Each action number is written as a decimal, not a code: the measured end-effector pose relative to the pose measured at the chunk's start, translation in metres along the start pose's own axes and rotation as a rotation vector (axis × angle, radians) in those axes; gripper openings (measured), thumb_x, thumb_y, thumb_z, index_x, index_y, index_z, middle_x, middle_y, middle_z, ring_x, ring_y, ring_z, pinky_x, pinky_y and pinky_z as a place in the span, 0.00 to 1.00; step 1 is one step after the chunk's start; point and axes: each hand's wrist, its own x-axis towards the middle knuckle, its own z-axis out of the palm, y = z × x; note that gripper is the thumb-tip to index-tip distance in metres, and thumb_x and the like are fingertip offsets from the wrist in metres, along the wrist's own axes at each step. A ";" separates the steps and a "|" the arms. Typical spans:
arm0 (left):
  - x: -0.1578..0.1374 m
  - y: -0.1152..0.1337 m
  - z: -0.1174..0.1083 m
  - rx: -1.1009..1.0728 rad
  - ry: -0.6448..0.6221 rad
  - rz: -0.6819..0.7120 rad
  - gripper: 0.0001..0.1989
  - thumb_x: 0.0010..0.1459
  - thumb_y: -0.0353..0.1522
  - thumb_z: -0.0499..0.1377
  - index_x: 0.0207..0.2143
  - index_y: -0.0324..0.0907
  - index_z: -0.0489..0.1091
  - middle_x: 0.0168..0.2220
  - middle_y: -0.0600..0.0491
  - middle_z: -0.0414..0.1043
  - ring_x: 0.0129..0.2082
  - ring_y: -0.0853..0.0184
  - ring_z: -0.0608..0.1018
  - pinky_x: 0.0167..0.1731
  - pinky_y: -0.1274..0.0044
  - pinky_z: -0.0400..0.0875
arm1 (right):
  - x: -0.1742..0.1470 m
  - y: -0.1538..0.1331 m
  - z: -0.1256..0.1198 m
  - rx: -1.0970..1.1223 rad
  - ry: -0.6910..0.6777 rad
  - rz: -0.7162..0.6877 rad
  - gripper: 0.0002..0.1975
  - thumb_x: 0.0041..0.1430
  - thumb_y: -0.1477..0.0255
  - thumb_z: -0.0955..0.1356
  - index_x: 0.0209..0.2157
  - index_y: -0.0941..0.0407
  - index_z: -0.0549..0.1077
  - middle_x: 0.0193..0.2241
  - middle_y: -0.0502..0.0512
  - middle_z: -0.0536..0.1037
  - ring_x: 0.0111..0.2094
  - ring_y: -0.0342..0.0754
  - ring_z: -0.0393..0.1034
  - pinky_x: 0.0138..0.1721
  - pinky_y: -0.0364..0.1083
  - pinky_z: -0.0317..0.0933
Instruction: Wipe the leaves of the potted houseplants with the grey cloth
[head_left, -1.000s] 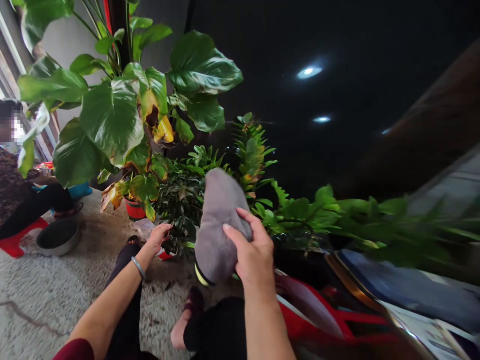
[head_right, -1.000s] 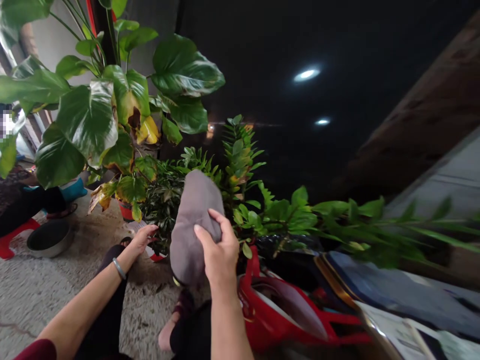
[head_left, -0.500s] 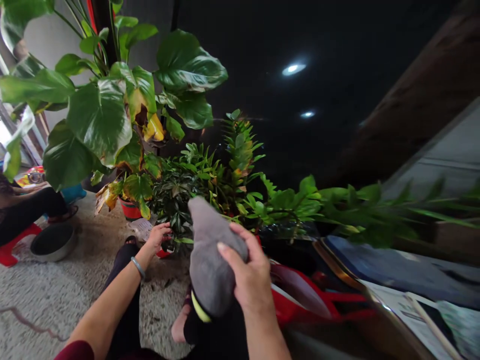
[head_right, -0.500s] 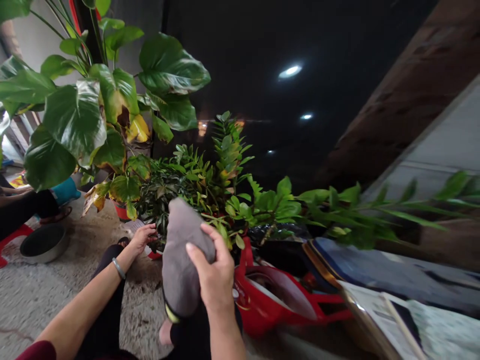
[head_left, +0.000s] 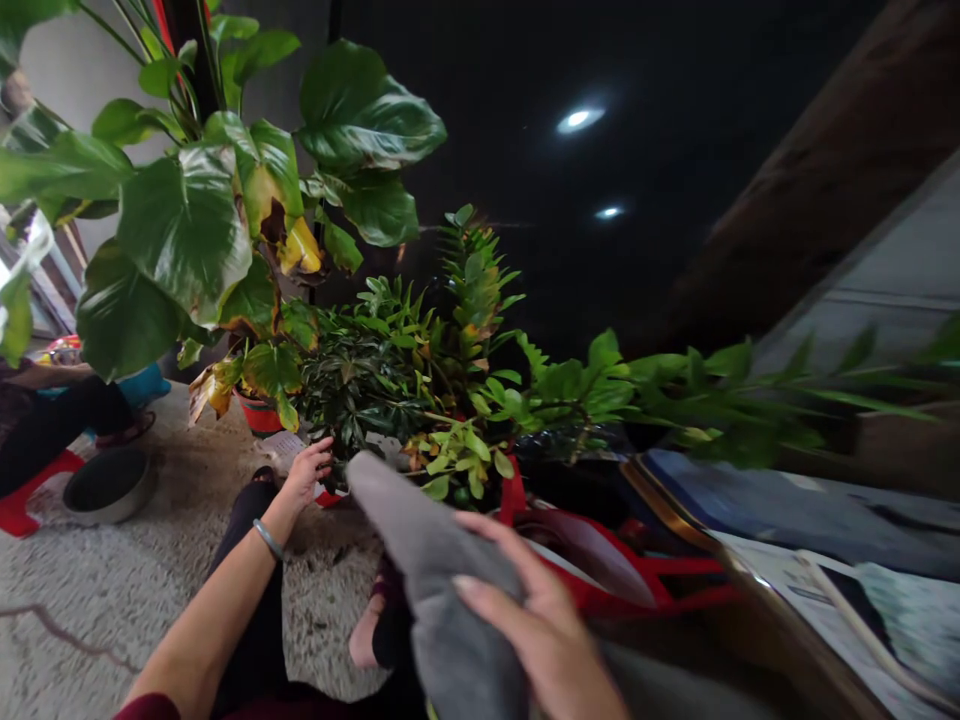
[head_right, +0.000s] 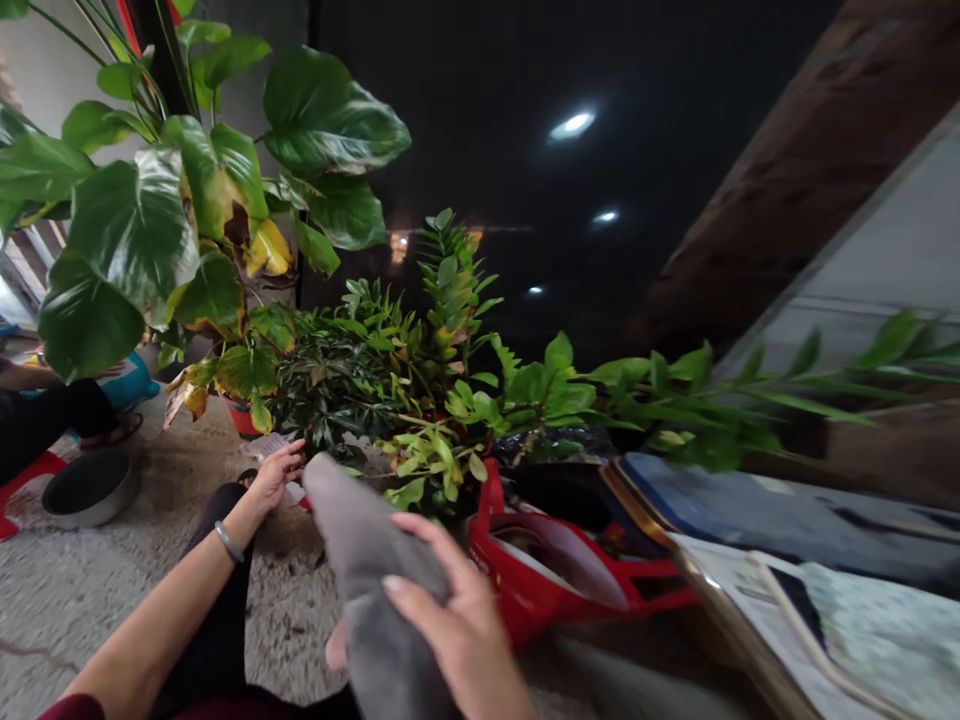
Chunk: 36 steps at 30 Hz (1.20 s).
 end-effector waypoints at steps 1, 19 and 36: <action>0.000 -0.002 0.002 0.000 -0.002 0.021 0.23 0.40 0.28 0.67 0.44 0.40 0.79 0.36 0.48 0.79 0.34 0.66 0.77 0.37 0.76 0.68 | 0.000 -0.011 -0.021 0.039 0.148 -0.008 0.31 0.35 0.63 0.77 0.47 0.51 0.79 0.41 0.57 0.82 0.40 0.60 0.77 0.40 0.54 0.71; -0.011 -0.034 0.036 0.101 0.007 0.045 0.23 0.37 0.26 0.71 0.40 0.36 0.74 0.26 0.54 0.74 0.17 0.73 0.73 0.21 0.79 0.66 | 0.005 0.058 -0.044 0.184 0.476 0.109 0.30 0.32 0.62 0.79 0.43 0.51 0.79 0.38 0.52 0.83 0.38 0.57 0.77 0.38 0.51 0.70; -0.016 -0.032 0.038 0.132 -0.048 0.026 0.16 0.36 0.28 0.69 0.33 0.38 0.75 0.25 0.54 0.75 0.20 0.71 0.73 0.23 0.79 0.65 | 0.000 0.031 0.029 0.167 -0.057 0.062 0.24 0.39 0.66 0.75 0.43 0.53 0.79 0.39 0.54 0.82 0.39 0.57 0.75 0.42 0.51 0.67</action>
